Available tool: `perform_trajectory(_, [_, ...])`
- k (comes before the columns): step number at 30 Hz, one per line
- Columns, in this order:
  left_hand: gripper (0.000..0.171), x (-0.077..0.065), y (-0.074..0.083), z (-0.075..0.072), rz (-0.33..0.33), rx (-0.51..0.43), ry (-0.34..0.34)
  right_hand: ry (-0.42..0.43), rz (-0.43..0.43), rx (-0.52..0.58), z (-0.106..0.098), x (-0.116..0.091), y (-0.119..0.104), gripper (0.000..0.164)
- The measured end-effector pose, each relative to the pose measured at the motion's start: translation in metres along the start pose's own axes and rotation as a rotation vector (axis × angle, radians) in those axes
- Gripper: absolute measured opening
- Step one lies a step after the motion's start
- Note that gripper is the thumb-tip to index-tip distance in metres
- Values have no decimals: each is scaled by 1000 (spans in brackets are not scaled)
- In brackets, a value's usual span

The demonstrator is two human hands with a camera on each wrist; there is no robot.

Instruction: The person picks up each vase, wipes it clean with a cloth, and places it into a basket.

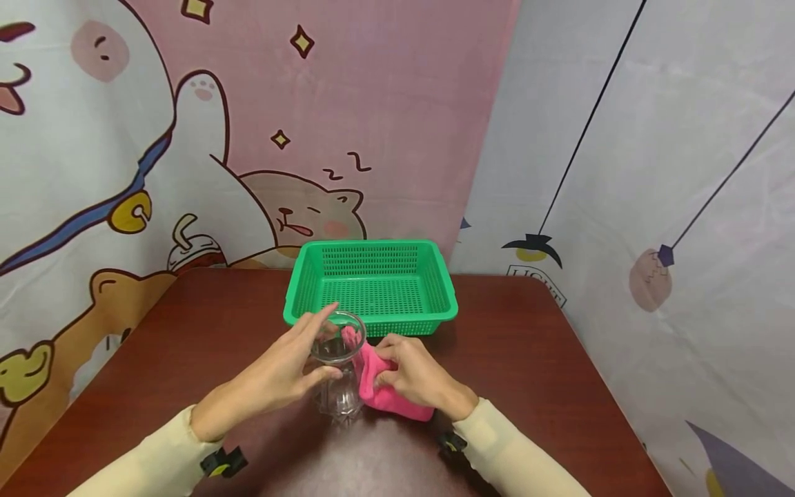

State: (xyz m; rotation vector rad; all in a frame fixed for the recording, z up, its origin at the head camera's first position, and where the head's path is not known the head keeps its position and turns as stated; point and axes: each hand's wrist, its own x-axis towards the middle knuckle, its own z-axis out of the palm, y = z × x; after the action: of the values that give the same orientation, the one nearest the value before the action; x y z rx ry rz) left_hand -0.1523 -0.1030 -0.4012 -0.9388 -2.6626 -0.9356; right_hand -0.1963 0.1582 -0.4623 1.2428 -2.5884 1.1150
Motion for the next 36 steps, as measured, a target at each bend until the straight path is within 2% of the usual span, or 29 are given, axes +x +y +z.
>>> perform_trajectory(7, [102,-1,-1,0,-2,16,-8,40,-48,16,-7,4,-9,26])
perform_trajectory(18, [98,0,-2,-1,32,2,5,63,-46,44,-18,10,-20,19])
perform_trajectory(28, [99,2,-3,0,56,11,24,94,-16,150,-24,15,-25,22])
perform_trajectory(34, [101,1,-3,-1,46,-1,10,148,-37,210,-27,16,-28,23])
perform_trajectory(36, [101,1,-3,-1,41,1,10,160,-50,234,-30,17,-36,24])
